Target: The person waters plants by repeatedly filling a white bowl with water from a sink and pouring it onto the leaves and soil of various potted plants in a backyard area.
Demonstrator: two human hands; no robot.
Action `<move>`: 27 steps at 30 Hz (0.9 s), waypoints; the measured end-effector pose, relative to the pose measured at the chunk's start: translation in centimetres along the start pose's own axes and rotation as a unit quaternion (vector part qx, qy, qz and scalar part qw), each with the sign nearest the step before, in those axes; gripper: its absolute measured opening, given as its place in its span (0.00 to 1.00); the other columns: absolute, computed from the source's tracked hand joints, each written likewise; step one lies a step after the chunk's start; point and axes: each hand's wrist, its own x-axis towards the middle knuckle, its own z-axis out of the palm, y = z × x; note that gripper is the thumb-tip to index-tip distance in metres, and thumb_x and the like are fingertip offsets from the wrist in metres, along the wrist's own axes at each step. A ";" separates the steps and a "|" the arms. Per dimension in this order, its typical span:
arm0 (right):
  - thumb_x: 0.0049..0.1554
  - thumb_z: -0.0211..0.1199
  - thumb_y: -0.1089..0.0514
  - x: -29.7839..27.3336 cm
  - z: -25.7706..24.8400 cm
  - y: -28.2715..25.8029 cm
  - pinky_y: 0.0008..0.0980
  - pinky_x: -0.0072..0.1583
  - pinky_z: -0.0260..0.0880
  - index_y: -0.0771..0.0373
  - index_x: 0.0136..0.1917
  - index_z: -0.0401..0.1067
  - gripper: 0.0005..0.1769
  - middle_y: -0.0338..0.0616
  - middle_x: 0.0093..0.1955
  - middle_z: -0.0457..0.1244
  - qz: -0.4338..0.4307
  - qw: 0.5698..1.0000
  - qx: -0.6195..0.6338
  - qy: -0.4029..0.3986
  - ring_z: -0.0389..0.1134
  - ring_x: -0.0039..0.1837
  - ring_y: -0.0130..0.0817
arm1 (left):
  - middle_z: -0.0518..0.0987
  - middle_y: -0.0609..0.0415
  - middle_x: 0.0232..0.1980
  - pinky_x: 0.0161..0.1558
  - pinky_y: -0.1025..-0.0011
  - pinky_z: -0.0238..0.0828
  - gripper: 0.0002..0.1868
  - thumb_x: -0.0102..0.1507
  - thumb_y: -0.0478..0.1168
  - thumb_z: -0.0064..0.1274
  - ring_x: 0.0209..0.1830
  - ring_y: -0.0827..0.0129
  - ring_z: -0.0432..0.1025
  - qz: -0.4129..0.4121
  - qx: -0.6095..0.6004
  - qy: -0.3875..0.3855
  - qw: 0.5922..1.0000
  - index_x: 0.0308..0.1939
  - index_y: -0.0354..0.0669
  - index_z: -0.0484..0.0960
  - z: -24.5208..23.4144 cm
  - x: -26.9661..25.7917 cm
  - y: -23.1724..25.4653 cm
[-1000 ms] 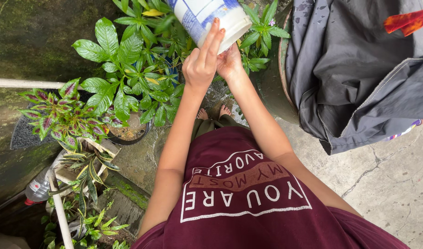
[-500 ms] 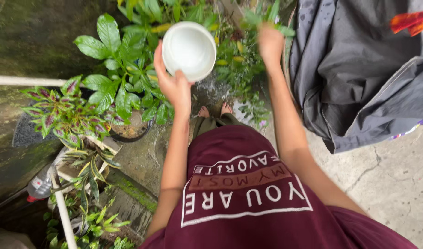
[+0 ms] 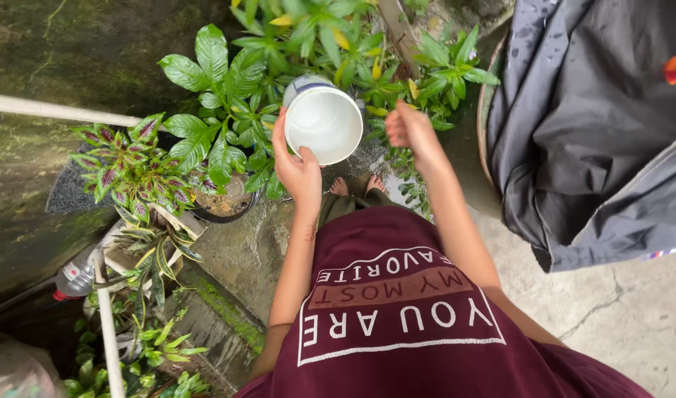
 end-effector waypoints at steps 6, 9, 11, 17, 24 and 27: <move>0.66 0.43 0.46 0.5 9.0 0.6 0.33 0.55 0.73 0.58 0.65 0.67 0.22 0.41 0.59 0.68 0.057 0.972 0.203 -0.105 0.71 0.56 0.30 | 0.72 0.50 0.76 0.71 0.64 0.71 0.29 0.66 0.24 0.39 0.75 0.58 0.71 0.029 0.147 0.037 0.988 0.72 0.39 0.69 -0.4 0.5 0.7; 0.67 0.39 0.45 0.9 12.3 -0.6 0.37 0.61 0.72 0.59 0.71 0.64 0.27 0.44 0.67 0.65 0.069 0.944 0.286 -0.148 0.68 0.65 0.34 | 0.72 0.52 0.76 0.66 0.68 0.75 0.28 0.67 0.25 0.39 0.74 0.59 0.72 0.056 0.193 0.048 0.978 0.71 0.43 0.70 -0.8 2.0 0.8; 0.67 0.39 0.46 1.8 14.0 -2.3 0.40 0.64 0.71 0.60 0.72 0.63 0.27 0.46 0.70 0.63 0.066 0.925 0.328 -0.180 0.67 0.68 0.36 | 0.71 0.54 0.76 0.62 0.69 0.78 0.29 0.66 0.24 0.39 0.73 0.59 0.72 0.091 0.231 0.062 0.967 0.71 0.45 0.70 -0.9 4.0 1.1; 0.67 0.36 0.48 6.4 17.8 -7.5 0.43 0.65 0.72 0.64 0.68 0.64 0.27 0.50 0.66 0.65 0.062 0.876 0.404 -0.255 0.69 0.66 0.41 | 0.74 0.55 0.73 0.40 0.71 0.79 0.29 0.65 0.23 0.40 0.56 0.68 0.83 0.144 0.266 0.122 0.945 0.69 0.46 0.72 -0.9 10.6 2.8; 0.69 0.40 0.49 14.7 19.8 -9.3 0.33 0.46 0.66 0.63 0.55 0.64 0.18 0.41 0.44 0.61 0.048 0.830 0.464 -0.306 0.62 0.42 0.32 | 0.75 0.52 0.68 0.48 0.65 0.81 0.28 0.65 0.26 0.53 0.49 0.57 0.80 0.282 0.367 0.164 0.871 0.68 0.47 0.71 -1.4 15.6 1.0; 0.68 0.38 0.49 15.0 20.9 -10.7 0.34 0.46 0.68 0.65 0.57 0.65 0.21 0.43 0.46 0.63 0.034 0.844 0.453 -0.285 0.63 0.43 0.32 | 0.77 0.51 0.65 0.45 0.63 0.80 0.26 0.65 0.27 0.55 0.45 0.56 0.80 0.289 0.402 0.157 0.854 0.66 0.46 0.73 -1.6 17.1 0.5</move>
